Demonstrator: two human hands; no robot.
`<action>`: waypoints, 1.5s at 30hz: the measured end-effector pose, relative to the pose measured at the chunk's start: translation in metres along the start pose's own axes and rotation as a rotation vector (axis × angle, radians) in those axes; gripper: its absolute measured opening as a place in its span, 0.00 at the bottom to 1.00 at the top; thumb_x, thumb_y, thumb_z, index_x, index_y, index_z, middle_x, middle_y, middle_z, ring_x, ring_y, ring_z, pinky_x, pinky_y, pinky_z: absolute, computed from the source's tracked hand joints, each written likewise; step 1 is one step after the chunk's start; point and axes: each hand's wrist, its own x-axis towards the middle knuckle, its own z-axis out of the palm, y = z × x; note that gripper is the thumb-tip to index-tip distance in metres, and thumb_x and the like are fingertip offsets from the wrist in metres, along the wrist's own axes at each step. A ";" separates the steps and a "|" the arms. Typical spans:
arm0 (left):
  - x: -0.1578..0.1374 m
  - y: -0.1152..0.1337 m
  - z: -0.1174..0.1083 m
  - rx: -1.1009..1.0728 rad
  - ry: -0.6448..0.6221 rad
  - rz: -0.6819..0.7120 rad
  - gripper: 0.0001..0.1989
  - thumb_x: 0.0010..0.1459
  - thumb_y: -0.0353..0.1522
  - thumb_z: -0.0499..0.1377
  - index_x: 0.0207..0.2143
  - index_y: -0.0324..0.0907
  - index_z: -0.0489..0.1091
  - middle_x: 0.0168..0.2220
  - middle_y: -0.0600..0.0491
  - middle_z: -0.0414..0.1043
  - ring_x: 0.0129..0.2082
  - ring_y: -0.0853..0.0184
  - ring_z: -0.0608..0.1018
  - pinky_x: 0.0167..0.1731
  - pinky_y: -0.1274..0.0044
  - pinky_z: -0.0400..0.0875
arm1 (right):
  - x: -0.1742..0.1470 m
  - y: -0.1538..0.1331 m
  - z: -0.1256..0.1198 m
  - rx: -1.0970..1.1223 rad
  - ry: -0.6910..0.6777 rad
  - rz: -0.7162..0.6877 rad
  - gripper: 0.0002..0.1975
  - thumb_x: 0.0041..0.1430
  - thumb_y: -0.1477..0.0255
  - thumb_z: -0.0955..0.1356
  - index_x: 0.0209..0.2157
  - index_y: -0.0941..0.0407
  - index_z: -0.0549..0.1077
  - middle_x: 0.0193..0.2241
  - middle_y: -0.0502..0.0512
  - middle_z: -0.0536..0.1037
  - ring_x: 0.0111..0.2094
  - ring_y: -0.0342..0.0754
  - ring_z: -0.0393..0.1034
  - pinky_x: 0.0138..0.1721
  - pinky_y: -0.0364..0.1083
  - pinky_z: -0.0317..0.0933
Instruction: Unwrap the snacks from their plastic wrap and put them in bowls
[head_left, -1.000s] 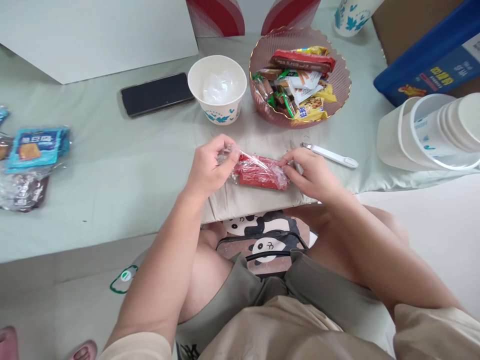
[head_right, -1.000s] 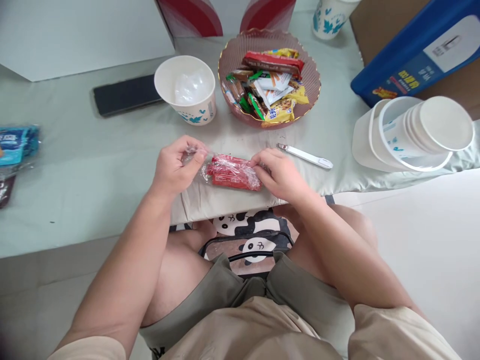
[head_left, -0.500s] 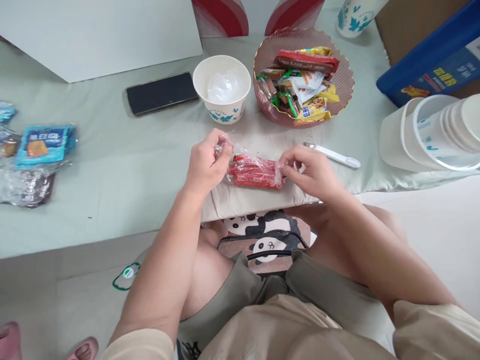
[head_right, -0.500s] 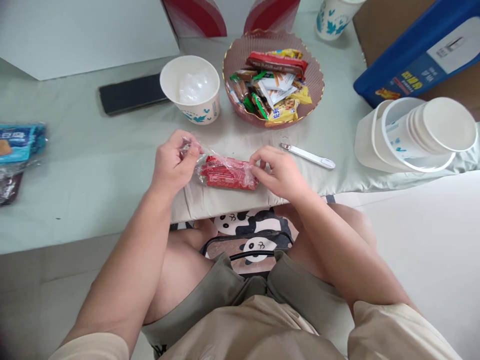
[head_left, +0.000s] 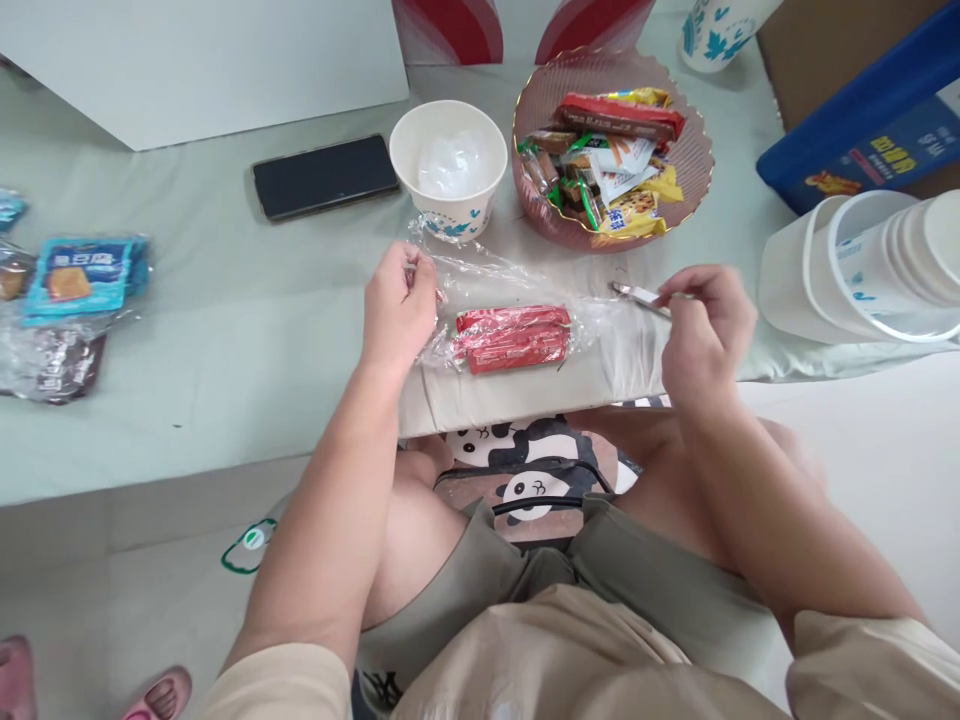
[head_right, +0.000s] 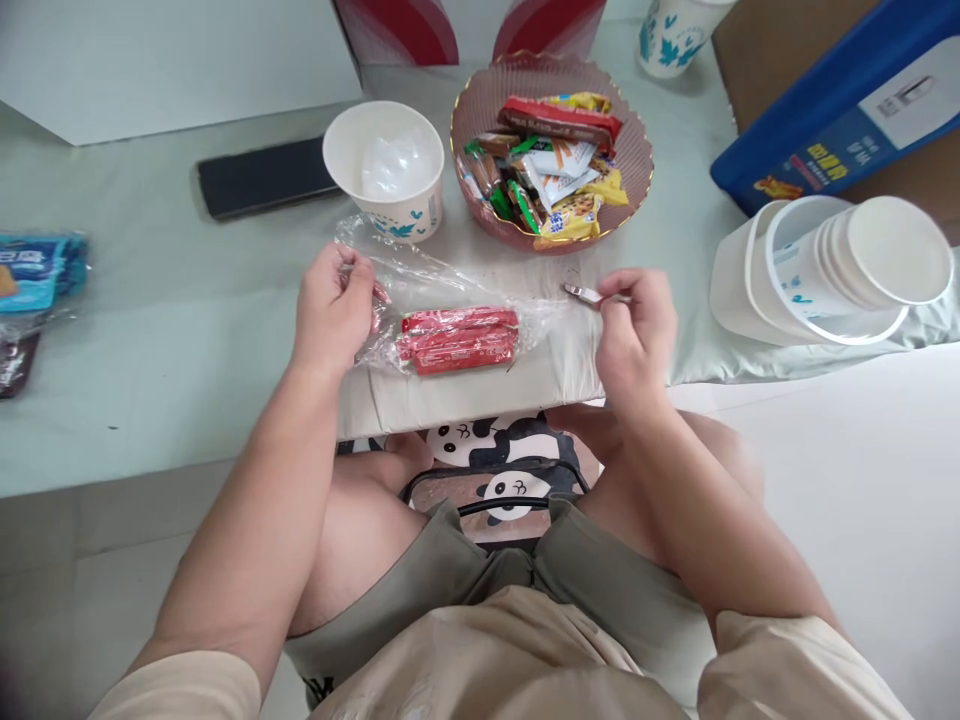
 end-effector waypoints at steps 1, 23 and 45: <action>0.000 0.000 0.000 0.026 0.006 0.028 0.16 0.67 0.47 0.59 0.32 0.47 0.65 0.21 0.58 0.70 0.20 0.70 0.72 0.23 0.75 0.66 | -0.005 -0.007 0.002 -0.072 0.077 -0.155 0.08 0.58 0.77 0.62 0.34 0.51 0.70 0.34 0.54 0.73 0.40 0.52 0.71 0.45 0.55 0.67; -0.001 0.009 -0.018 0.115 -0.042 0.142 0.24 0.68 0.55 0.51 0.32 0.48 0.71 0.16 0.57 0.68 0.21 0.67 0.73 0.25 0.73 0.67 | 0.014 -0.059 0.013 -0.348 0.181 -0.480 0.11 0.68 0.75 0.63 0.39 0.52 0.77 0.35 0.61 0.80 0.40 0.58 0.77 0.39 0.56 0.70; 0.016 -0.020 -0.019 0.106 0.026 0.138 0.25 0.71 0.53 0.47 0.34 0.48 0.71 0.20 0.56 0.68 0.22 0.67 0.75 0.25 0.73 0.67 | -0.015 -0.043 0.037 -0.376 -0.566 -0.483 0.17 0.71 0.74 0.60 0.49 0.51 0.79 0.41 0.60 0.79 0.42 0.54 0.75 0.42 0.53 0.71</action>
